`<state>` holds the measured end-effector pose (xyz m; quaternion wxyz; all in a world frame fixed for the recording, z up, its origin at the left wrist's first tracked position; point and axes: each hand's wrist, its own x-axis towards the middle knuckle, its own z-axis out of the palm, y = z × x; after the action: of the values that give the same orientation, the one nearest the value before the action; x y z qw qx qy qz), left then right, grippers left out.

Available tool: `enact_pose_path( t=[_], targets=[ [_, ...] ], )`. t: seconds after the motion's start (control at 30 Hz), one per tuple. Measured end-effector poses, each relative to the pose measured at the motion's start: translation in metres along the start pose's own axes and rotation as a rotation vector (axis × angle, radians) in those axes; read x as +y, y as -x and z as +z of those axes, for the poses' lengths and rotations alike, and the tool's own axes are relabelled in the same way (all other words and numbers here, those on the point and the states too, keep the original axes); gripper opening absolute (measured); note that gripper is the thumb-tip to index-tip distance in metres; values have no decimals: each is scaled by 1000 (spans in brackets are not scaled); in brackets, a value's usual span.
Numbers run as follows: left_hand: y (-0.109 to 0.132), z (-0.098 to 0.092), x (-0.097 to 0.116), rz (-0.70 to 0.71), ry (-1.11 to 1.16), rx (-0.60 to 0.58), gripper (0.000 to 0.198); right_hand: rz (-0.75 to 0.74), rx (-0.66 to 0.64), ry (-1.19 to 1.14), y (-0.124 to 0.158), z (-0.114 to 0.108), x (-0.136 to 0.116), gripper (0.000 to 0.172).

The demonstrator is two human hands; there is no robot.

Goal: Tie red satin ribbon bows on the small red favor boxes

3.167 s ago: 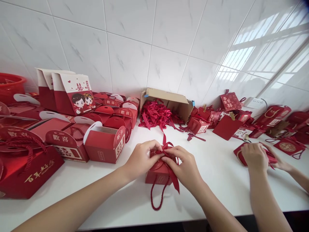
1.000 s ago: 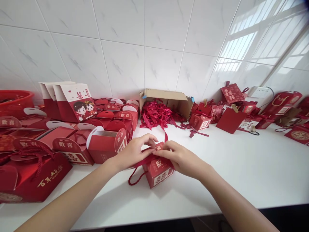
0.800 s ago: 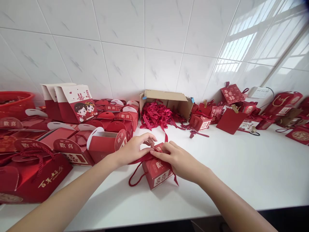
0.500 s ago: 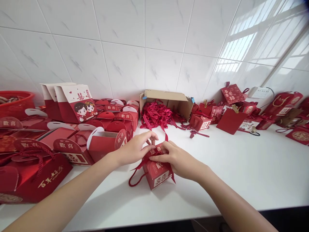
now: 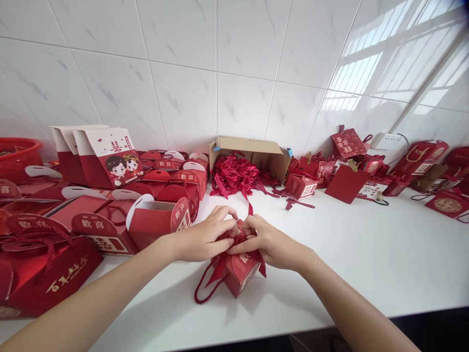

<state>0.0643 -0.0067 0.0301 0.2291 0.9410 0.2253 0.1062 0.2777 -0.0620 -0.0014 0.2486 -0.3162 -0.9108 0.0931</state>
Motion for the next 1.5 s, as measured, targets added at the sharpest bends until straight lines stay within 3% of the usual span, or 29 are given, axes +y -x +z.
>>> enact_pose_path(
  t=[0.1,0.27,0.5,0.63,0.77,0.9,1.03,1.17,1.5],
  targets=[
    [-1,3,-2,-41,150,-47,8,-17,-14,25,-1,-1,0,43],
    [-3,15,-5,-29,499,17,20,-72,2,-45,-2,-2,-3,40],
    [-4,10,-3,57,-162,221,22,-68,11,13,3,1,1,47],
    [-4,15,-3,-25,130,171,27,-100,88,11,7,3,3,40],
    [-6,26,-4,-64,404,207,33,-71,169,4,8,3,2,40],
    [-6,28,-3,-67,443,200,31,109,237,-79,11,1,0,18],
    [-4,27,-1,-116,493,195,30,288,229,-92,14,1,1,23],
    [-4,28,1,-159,521,227,35,275,295,-127,13,0,1,11],
    [-7,31,7,-218,570,305,39,340,381,-268,16,-1,-4,7]
  ],
)
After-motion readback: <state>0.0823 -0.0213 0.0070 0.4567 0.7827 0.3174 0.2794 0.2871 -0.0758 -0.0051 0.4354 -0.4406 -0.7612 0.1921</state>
